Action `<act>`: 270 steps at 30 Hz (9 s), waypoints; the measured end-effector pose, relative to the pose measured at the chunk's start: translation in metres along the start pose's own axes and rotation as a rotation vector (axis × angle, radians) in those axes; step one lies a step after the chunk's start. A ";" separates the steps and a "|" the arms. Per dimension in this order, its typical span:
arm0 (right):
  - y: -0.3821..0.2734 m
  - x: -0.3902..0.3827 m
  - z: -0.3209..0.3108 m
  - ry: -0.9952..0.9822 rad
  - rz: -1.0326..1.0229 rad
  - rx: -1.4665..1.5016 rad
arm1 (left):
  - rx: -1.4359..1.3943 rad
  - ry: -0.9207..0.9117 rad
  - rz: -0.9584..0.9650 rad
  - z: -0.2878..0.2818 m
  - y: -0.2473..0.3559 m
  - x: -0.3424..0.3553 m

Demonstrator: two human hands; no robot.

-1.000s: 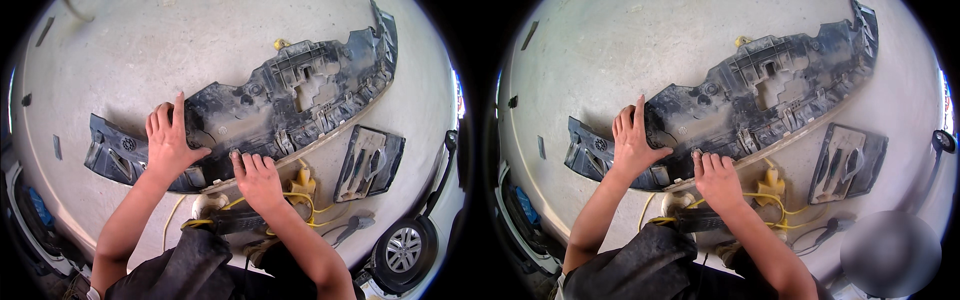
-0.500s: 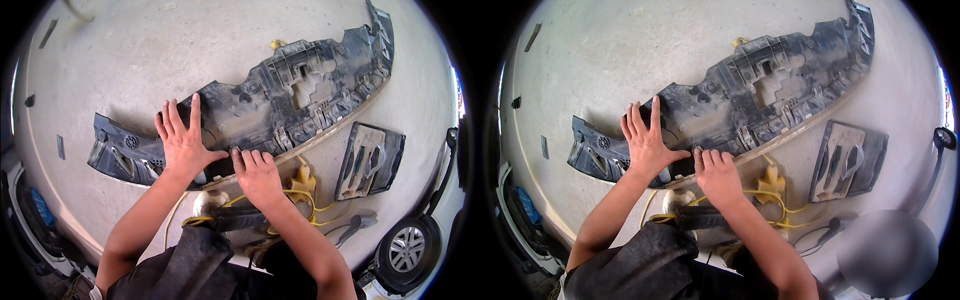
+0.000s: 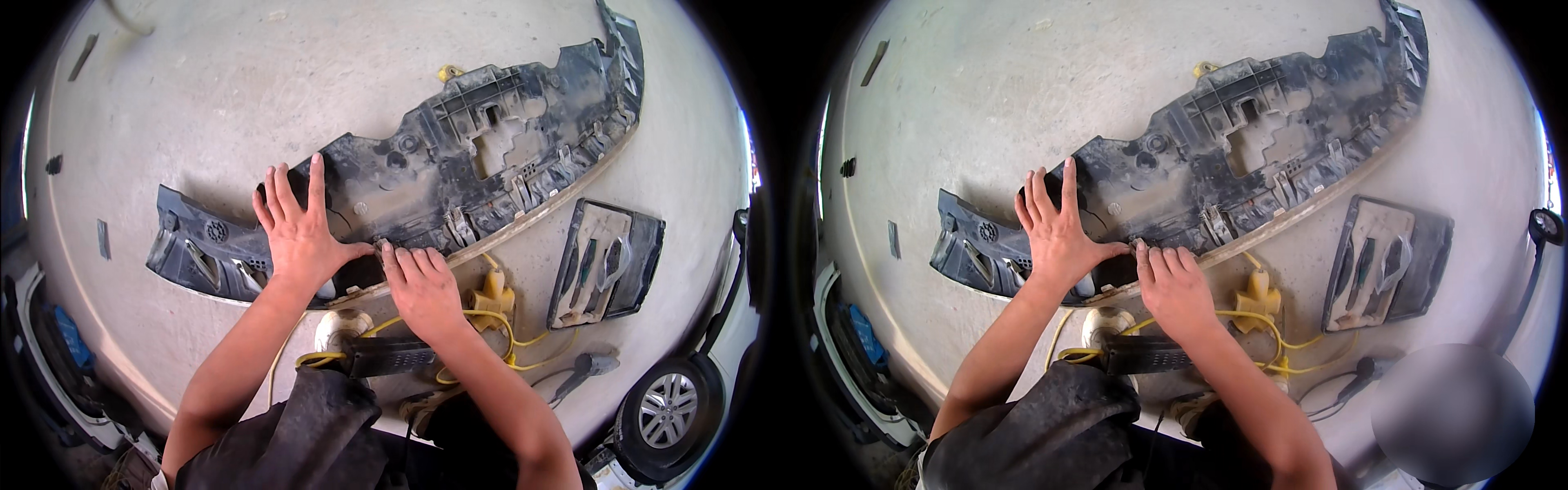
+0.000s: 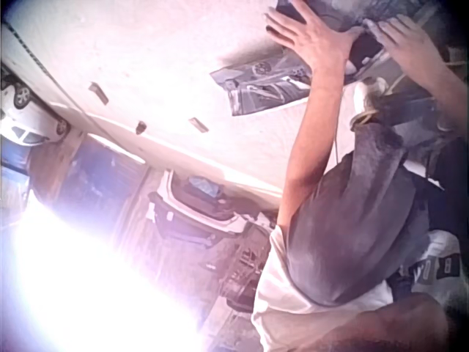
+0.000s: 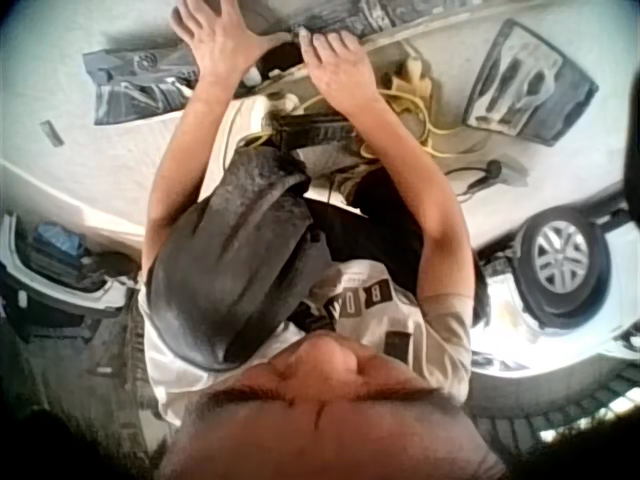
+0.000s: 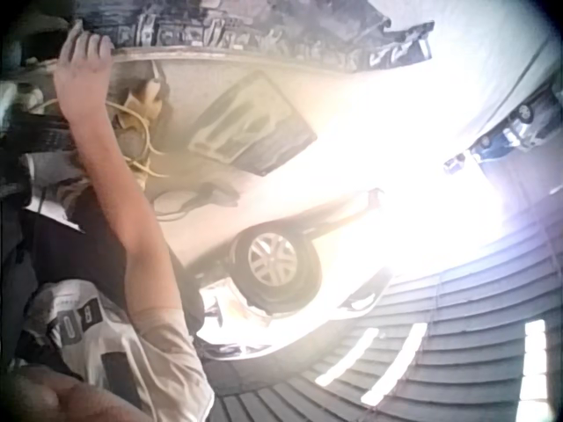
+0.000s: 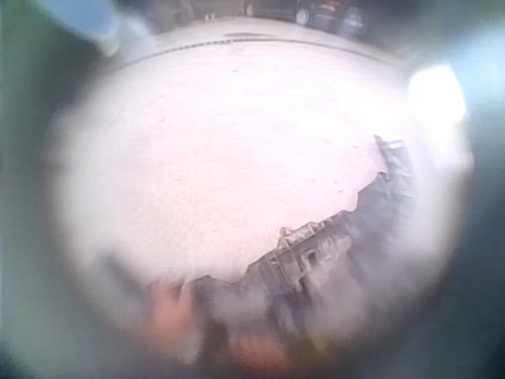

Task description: The person uses a power drill to remove screws from a detached car bumper lying on the floor. They then use a plastic pry tool to detach a small plastic component from the bumper's interior. The person continues to remove screws and pry off parts from the bumper throughout the clip.

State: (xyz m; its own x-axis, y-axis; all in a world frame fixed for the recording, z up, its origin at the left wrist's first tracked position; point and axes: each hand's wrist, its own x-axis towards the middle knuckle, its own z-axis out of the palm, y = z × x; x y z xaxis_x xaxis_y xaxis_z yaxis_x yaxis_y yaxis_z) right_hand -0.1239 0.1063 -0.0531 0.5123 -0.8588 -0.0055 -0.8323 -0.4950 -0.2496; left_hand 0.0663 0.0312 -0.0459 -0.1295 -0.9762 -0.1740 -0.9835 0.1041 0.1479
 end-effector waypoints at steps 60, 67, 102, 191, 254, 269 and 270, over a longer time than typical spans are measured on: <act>0.345 -0.346 -0.061 0.416 1.677 -0.026 | -0.071 0.112 0.023 -0.013 -0.029 -0.026; 0.410 -0.337 -0.069 0.355 1.521 -0.112 | -0.091 0.109 -0.020 -0.038 -0.044 -0.053; 0.284 -0.230 -0.148 0.642 1.104 0.745 | -0.534 -0.161 0.026 -0.066 0.002 -0.056; -0.053 -0.114 -0.033 -0.225 0.280 0.555 | -1.649 -0.789 -0.237 -0.069 0.022 -0.051; 0.072 -0.139 -0.088 0.072 0.961 1.525 | -1.543 -0.766 -0.135 -0.052 0.034 -0.059; -0.008 -0.084 -0.130 -0.254 0.595 0.683 | -1.672 -0.695 -0.340 -0.059 0.022 -0.050; -0.010 -0.086 -0.127 -0.208 0.554 0.646 | -1.684 -0.692 -0.333 -0.057 0.021 -0.051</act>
State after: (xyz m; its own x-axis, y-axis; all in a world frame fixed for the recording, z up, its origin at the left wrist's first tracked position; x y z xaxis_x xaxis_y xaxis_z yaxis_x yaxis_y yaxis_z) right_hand -0.1867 0.1682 0.0724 0.1510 -0.8806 -0.4492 -0.7223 0.2120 -0.6583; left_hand 0.0597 0.0724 0.0219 -0.4297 -0.6264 -0.6504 0.1172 -0.7529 0.6477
